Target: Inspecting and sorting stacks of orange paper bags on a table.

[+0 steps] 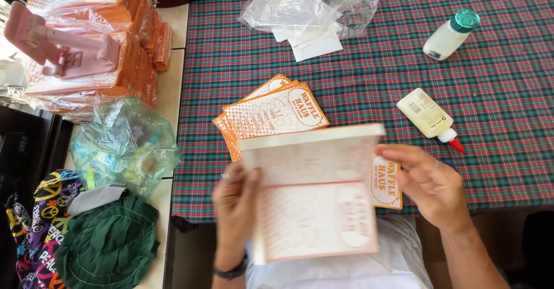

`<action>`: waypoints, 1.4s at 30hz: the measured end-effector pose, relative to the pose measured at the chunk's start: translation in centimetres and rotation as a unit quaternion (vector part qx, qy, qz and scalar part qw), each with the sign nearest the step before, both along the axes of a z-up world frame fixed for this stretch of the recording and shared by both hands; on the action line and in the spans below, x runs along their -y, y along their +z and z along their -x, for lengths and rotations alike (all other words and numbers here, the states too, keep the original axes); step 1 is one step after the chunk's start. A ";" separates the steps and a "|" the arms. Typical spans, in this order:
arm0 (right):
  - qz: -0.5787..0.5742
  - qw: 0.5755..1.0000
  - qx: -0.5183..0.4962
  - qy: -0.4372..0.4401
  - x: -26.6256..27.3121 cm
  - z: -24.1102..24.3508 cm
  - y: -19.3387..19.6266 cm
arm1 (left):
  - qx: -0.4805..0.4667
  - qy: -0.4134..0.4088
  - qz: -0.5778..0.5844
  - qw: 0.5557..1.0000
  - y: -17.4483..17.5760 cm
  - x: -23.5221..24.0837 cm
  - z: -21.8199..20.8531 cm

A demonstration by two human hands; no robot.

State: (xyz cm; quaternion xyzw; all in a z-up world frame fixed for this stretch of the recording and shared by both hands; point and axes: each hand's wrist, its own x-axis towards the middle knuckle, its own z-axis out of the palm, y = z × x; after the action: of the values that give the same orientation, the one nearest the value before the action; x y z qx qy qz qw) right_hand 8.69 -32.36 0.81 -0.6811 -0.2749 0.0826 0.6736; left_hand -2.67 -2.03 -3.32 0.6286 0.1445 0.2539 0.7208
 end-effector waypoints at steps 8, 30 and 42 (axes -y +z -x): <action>0.065 0.973 -0.021 -0.219 0.1 0.3 -2.1 | 0.012 -0.110 0.061 0.992 1.3 3.5 -1.8; 0.081 0.990 0.104 -0.053 -0.5 0.0 -0.5 | -0.040 0.057 -0.018 0.997 -0.8 -1.8 0.7; 0.023 0.969 -0.104 -0.224 1.0 -0.9 -3.0 | 0.015 -0.118 0.050 0.992 0.6 3.7 -2.1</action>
State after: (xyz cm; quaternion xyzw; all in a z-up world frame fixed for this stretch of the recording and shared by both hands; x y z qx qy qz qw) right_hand 9.55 -33.33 -2.21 -0.7285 -0.0418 0.0060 0.6838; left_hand -0.52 -5.77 -2.69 0.6009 0.0705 0.1688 0.7781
